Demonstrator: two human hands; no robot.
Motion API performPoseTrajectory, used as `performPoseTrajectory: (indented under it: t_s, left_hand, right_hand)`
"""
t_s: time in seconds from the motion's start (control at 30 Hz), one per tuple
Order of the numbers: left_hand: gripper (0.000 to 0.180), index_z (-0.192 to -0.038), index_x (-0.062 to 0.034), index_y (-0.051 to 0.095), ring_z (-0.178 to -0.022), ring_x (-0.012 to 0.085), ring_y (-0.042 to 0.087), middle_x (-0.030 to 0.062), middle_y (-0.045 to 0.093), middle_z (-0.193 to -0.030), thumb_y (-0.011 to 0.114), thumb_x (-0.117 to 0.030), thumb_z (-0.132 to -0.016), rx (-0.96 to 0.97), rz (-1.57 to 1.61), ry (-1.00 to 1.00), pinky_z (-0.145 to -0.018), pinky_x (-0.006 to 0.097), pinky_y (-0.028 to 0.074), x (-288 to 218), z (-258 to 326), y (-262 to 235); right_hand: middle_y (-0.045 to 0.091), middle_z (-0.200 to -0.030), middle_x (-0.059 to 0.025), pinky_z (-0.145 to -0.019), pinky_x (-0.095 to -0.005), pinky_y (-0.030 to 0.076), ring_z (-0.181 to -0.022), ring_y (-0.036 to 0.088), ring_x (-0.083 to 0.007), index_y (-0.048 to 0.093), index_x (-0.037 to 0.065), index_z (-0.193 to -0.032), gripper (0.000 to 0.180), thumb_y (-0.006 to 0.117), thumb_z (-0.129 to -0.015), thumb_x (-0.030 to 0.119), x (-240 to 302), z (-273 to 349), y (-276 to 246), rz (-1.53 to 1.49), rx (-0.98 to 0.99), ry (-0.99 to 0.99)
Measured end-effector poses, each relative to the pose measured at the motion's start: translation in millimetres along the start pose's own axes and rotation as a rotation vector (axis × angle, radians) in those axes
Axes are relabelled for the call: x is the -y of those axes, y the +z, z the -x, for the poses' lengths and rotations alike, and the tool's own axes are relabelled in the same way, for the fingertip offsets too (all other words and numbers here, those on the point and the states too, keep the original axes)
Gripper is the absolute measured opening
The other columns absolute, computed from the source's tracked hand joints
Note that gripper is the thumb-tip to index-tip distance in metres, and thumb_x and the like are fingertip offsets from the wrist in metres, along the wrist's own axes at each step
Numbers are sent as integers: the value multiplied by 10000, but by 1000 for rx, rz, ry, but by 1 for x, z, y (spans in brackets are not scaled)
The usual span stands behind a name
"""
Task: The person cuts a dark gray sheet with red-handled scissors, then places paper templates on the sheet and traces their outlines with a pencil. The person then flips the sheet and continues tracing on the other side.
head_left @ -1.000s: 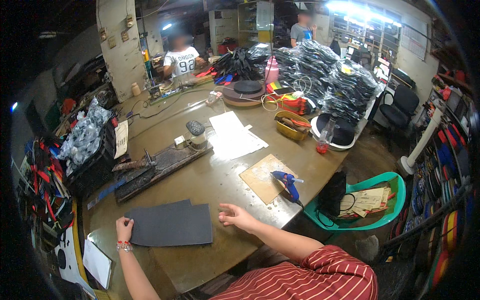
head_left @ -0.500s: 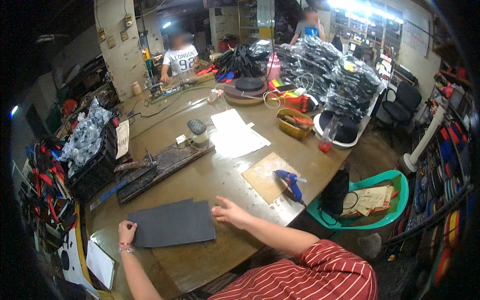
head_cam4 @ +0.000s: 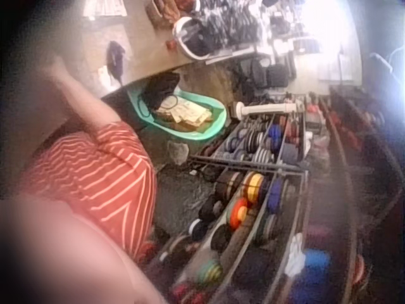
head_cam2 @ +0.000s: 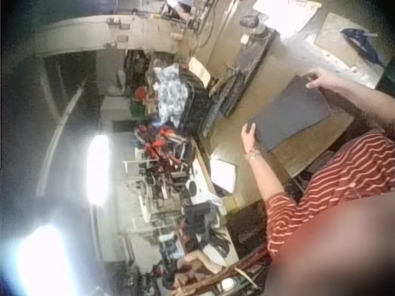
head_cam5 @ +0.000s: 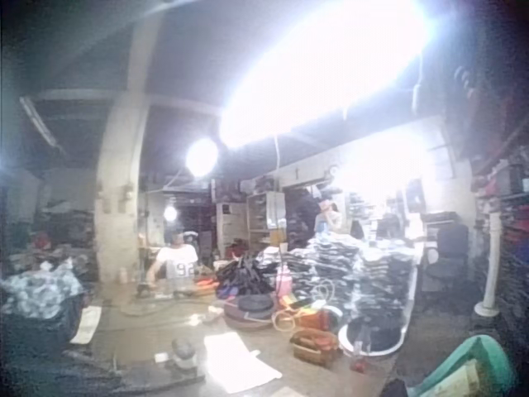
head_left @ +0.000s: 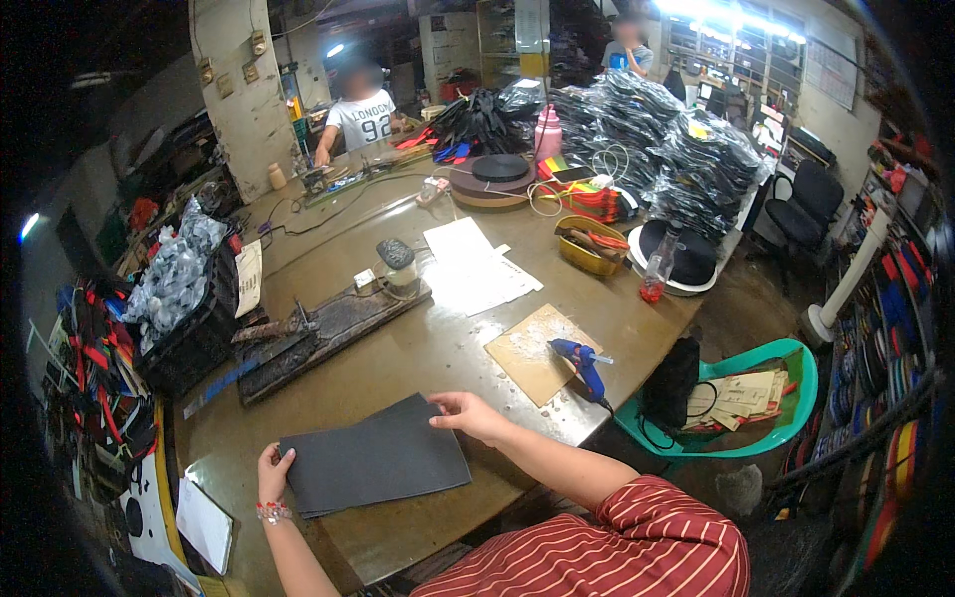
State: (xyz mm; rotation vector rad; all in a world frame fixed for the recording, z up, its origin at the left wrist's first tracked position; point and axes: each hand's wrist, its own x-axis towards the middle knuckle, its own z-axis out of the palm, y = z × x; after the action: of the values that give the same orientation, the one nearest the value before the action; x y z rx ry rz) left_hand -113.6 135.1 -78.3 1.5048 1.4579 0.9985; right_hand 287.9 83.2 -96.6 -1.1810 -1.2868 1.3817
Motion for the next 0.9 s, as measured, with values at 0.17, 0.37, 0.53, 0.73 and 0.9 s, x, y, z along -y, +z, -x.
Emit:
performPoseTrajectory:
  t_s: [0.17,0.37,0.53,0.73,0.9]
  left_hand:
    - [181,-1039,-17,540,-958,127,522,43,569,-1021,590,-54,-870,-228,357,415,-868,269,406,-26,26,23]
    - [272,-1078,-15,585,-1000,149,565,76,616,-1037,645,-21,-812,-85,164,325,-902,285,430,-36,62,57]
    - [526,-1173,45,539,-1014,193,604,162,632,-1098,720,-272,-794,-337,-17,370,-878,319,463,-30,69,47]
    - [463,-1213,-58,547,-921,163,613,93,646,-1050,682,-248,-813,-640,-316,16,-835,312,490,-13,87,-57]
    - [199,-965,-33,657,-830,278,632,155,665,-897,561,-185,-878,-1477,-442,-72,-749,366,481,45,187,-176]
  right_hand:
    - [546,-1001,-22,-822,-267,424,-919,509,-113,608,37,-1016,196,631,-852,142,31,15,-11,-61,-131,-287]
    - [583,-1119,-66,-947,-319,397,-1085,521,-177,557,49,-1149,387,646,-772,51,15,22,-48,287,33,-369]
    - [565,-887,8,-715,-222,460,-807,538,-75,580,32,-999,166,640,-845,18,-1,22,-51,40,-357,-168]
    - [582,-1051,-115,-838,-302,472,-954,567,-181,493,-3,-1240,421,635,-847,52,-11,15,-51,451,-337,-263]
    - [577,-1123,-149,-849,-341,485,-983,574,-226,543,5,-1189,334,595,-866,70,-24,12,-58,500,-492,-335]
